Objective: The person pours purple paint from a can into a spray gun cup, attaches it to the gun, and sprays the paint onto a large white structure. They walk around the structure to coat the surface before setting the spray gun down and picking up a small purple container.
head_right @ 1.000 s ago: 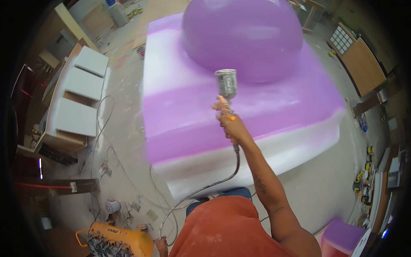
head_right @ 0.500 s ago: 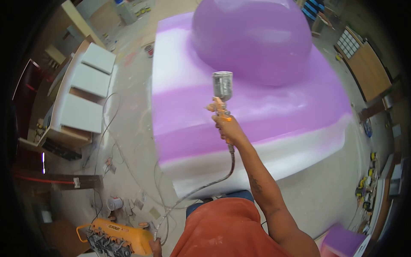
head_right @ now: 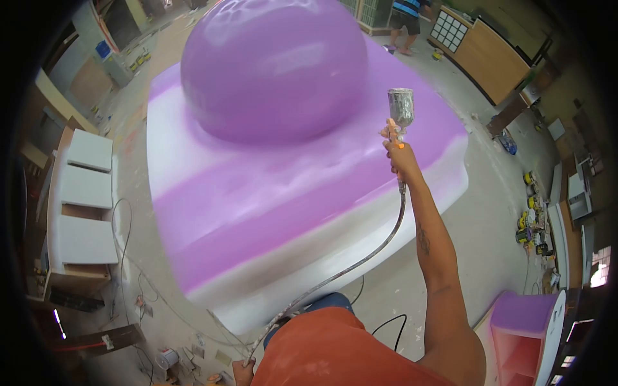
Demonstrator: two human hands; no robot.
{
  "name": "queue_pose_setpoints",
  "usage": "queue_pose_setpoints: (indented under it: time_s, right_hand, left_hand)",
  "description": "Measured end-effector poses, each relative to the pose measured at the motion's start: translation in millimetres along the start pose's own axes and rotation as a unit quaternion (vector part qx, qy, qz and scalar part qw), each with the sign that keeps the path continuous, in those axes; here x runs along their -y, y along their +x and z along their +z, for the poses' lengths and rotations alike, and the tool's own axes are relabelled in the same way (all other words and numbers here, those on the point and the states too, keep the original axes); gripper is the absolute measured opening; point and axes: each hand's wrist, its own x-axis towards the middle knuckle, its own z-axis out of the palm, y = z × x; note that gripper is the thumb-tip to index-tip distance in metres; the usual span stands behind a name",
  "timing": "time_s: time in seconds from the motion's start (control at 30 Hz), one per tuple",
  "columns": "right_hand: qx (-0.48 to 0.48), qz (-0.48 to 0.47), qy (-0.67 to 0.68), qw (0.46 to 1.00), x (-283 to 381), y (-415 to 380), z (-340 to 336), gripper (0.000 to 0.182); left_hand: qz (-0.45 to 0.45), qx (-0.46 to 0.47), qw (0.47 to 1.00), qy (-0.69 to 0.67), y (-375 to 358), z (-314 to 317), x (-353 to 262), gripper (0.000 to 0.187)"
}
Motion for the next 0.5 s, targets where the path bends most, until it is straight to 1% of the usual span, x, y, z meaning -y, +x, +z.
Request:
queue_pose_setpoints:
  time_s: [0.03, 0.1, 0.13, 0.2, 0.23, 0.3, 0.33, 0.4, 0.43, 0.5]
  right_hand:
    - [-0.005, -0.004, 0.000, 1.000, 4, 18, -14, 0.023]
    - [-0.045, -0.019, -0.037, 0.998, 5, 52, -36, 0.023]
    - [-0.047, -0.021, -0.036, 0.998, 3, 66, -41, 0.023]
    - [-0.097, -0.072, -0.112, 0.986, 3, 85, -48, 0.025]
    - [-0.097, -0.074, -0.110, 0.986, 3, 82, -47, 0.025]
    - [-0.063, -0.058, -0.108, 0.990, 3, 74, -43, 0.029]
    - [-0.060, -0.058, -0.107, 0.991, 3, 63, -35, 0.029]
    - [0.018, -0.008, -0.057, 0.998, -1, 24, -4, 0.030]
    - [0.046, 0.001, -0.075, 0.996, 7, -8, 17, 0.032]
    - [0.132, 0.010, -0.078, 0.988, 6, -52, 58, 0.030]
  left_hand:
    - [0.006, 0.002, 1.000, -0.002, -2, 5, -17, 0.040]
    - [0.022, 0.029, 0.998, -0.059, -8, 11, -49, 0.038]
    - [0.025, 0.029, 0.998, -0.058, -6, 14, -49, 0.038]
    - [0.051, 0.039, 0.997, -0.046, -9, 19, -49, 0.037]
    - [0.053, 0.038, 0.997, -0.046, -11, 22, -46, 0.037]
    - [0.019, 0.023, 0.997, -0.069, -17, 25, -43, 0.036]
    - [0.017, 0.020, 0.997, -0.069, -18, 28, -27, 0.036]
    - [-0.057, -0.033, 0.996, -0.061, -18, 30, 28, 0.035]
    - [-0.061, -0.038, 0.995, -0.062, -18, 31, 59, 0.035]
    - [-0.043, -0.123, 0.988, -0.085, -24, 26, 112, 0.038]
